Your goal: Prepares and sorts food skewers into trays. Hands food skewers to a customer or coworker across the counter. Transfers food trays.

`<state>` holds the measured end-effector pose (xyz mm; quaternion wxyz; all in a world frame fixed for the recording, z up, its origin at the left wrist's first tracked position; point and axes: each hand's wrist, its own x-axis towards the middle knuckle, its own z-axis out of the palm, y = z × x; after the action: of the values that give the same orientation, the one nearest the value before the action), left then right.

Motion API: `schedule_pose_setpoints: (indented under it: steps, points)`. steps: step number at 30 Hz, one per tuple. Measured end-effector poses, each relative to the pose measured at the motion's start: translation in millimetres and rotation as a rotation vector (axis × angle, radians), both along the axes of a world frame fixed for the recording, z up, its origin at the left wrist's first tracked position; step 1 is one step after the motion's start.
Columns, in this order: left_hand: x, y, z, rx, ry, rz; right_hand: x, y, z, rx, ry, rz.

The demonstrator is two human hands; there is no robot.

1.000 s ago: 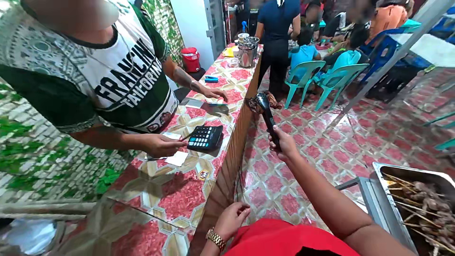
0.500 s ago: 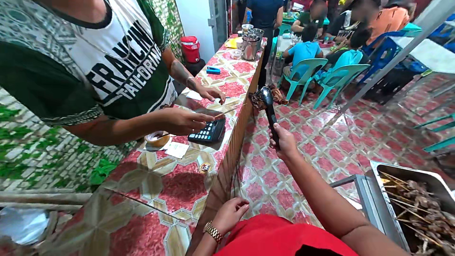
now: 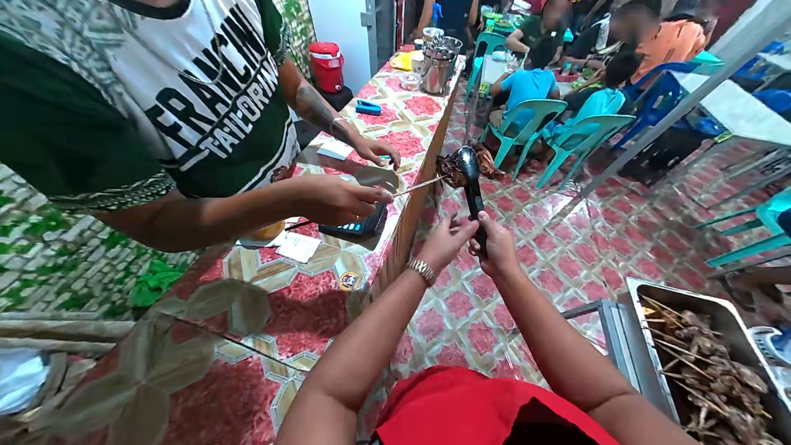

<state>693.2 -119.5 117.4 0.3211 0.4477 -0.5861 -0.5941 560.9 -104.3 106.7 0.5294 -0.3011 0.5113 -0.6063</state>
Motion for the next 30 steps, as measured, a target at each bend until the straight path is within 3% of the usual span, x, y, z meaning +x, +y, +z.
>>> schedule_pose_setpoints:
  steps: [7, 30]
  points:
    - [-46, -9, 3, 0.248, 0.263, 0.019, -1, 5, -2, -0.033, 0.073, -0.070]
    - [-32, -5, 6, 0.239, 0.306, 0.164, 27, 4, 0, -0.070, 0.181, -0.069]
